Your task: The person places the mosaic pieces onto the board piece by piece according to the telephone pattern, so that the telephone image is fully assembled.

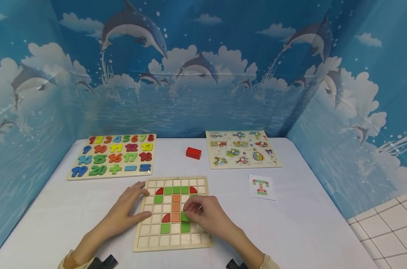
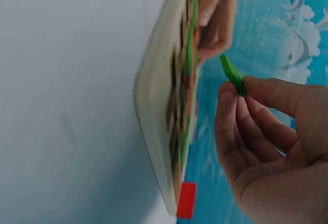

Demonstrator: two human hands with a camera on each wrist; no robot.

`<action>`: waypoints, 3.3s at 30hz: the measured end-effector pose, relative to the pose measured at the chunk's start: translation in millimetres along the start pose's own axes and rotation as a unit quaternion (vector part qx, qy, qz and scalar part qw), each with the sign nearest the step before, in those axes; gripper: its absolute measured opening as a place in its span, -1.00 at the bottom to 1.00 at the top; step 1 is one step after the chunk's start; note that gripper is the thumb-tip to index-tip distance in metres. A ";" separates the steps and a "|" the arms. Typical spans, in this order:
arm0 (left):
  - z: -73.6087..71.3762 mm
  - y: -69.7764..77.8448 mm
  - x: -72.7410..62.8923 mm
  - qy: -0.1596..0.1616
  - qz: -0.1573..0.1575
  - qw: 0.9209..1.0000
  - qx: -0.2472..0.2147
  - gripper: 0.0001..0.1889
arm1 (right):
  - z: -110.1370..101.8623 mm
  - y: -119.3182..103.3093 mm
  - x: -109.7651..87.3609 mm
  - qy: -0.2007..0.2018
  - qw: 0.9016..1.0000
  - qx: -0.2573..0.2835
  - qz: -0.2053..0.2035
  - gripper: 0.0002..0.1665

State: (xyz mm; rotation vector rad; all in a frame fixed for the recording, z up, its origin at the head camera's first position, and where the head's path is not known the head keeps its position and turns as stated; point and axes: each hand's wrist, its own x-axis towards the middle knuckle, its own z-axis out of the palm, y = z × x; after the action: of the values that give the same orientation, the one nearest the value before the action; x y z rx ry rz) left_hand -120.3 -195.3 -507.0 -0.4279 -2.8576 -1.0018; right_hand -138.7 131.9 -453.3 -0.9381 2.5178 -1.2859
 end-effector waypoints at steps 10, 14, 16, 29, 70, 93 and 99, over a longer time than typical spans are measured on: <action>1.2 -0.2 1.2 0.001 0.007 1.000 0.008 -0.44 | 18.8 -3.1 10.9 -0.045 0.999 0.003 -0.001 -0.88; 1.0 -0.8 2.0 0.000 0.003 1.000 0.005 -0.44 | 23.0 -5.8 14.5 -0.059 0.998 -0.004 -0.017 -0.85; 1.0 -1.3 1.7 -0.002 -0.003 1.000 0.005 -0.44 | 24.8 -5.5 15.0 -0.063 0.998 0.000 -0.023 -0.85; -1.5 -4.1 1.5 -0.002 0.001 1.000 0.011 -0.42 | 35.3 -6.4 19.2 -0.079 0.993 -0.056 -0.062 -0.62; -0.6 -3.6 1.2 -0.002 -0.001 1.000 0.014 -0.42 | 24.6 -10.1 21.7 -0.013 0.991 -0.132 -0.030 -0.87; -0.1 -3.9 0.1 -0.003 -0.003 1.000 0.016 -0.15 | -6.7 31.4 35.7 0.064 0.990 -0.119 0.049 -0.49; 0.6 -5.0 -0.3 -0.005 0.030 0.999 0.042 -0.21 | -7.7 32.4 37.3 0.052 0.991 -0.112 0.043 -0.44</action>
State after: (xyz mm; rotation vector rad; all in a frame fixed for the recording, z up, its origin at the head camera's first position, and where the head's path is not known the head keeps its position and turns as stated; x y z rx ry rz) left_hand -121.4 -198.7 -510.5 -0.5091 -2.8642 -0.8676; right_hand -186.1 128.7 -468.7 -0.8120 2.7963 -1.0696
